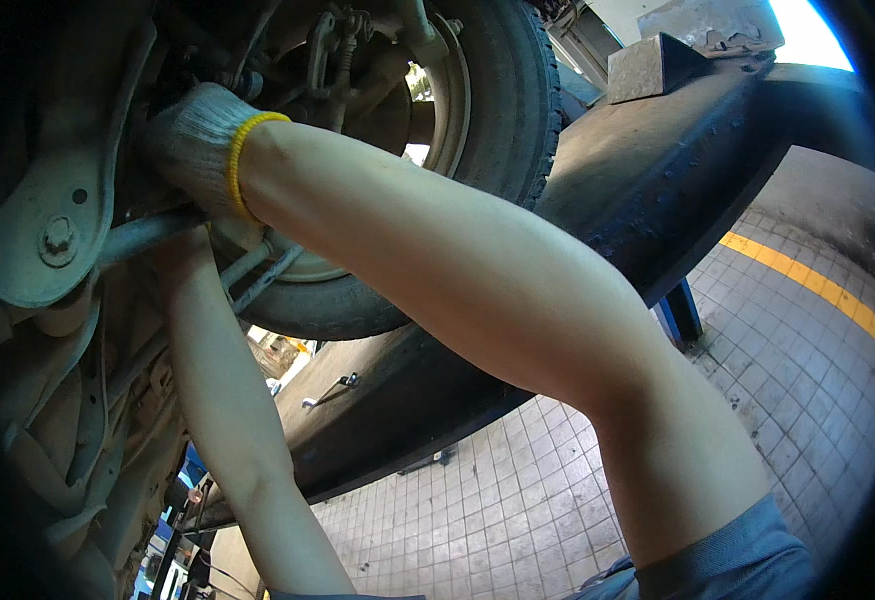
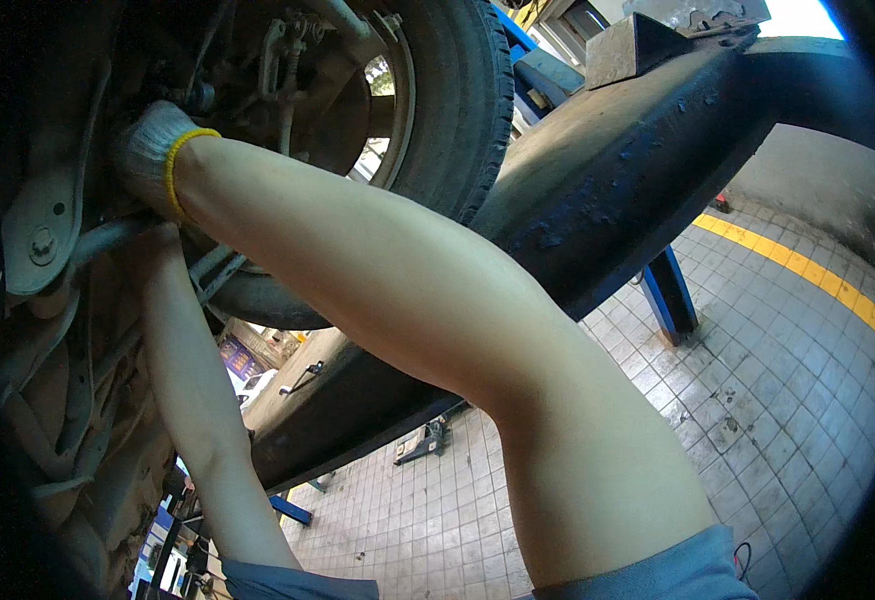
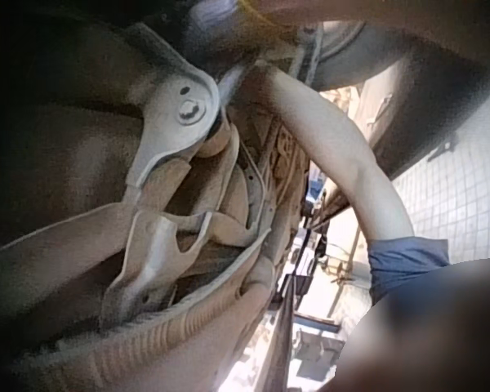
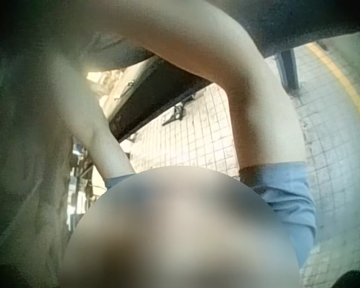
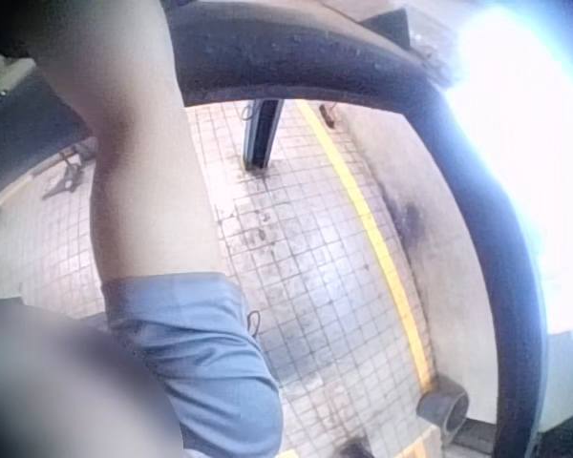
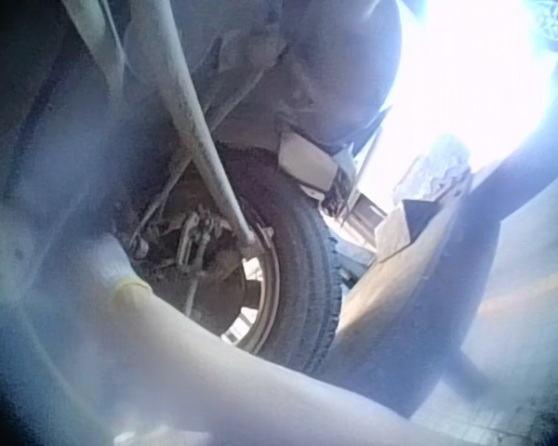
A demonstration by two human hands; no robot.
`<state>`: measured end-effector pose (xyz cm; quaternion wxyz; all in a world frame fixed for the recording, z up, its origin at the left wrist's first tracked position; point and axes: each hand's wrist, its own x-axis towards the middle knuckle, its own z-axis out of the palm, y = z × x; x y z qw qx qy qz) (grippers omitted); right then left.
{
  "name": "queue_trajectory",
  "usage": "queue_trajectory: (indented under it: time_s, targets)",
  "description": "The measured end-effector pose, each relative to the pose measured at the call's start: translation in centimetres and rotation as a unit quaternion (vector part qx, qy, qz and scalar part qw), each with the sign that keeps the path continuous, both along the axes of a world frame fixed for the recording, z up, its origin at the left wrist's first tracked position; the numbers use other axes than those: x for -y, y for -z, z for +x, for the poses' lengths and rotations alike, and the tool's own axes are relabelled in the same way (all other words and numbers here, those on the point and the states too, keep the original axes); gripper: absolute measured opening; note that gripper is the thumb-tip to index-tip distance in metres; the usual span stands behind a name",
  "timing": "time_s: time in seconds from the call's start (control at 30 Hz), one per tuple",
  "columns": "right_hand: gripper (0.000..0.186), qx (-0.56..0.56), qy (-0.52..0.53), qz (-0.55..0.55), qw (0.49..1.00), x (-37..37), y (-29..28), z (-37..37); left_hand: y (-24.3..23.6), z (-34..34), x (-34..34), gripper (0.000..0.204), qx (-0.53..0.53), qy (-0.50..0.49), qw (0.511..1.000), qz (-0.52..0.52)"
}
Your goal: The person works under a lifted vehicle, using a wrench to tighten bolts on the rear suspension assembly. They reposition the wrench and adjust their stance multiple times while applying torque to the fasteners.
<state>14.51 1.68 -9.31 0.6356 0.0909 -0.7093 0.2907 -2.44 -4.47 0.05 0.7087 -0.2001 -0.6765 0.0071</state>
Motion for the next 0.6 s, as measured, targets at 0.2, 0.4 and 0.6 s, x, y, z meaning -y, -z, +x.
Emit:
queue_trajectory:
  time_s: [0.2,0.4,0.6]
  targets:
    - [0.028,-0.005,-0.018,-0.006,1.000,0.05,0.16,-0.24,0.05,-0.18,0.22,0.057,0.001,-0.010,1.000,0.000]
    - [0.028,-0.010,-0.039,-0.013,0.999,0.41,0.05,-0.32,0.08,-0.16,0.39,0.057,-0.001,-0.020,1.000,0.002]
    - [0.028,-0.016,-0.057,-0.019,0.998,0.50,-0.19,-0.23,0.00,-0.08,0.30,0.056,-0.002,-0.027,1.000,0.003]
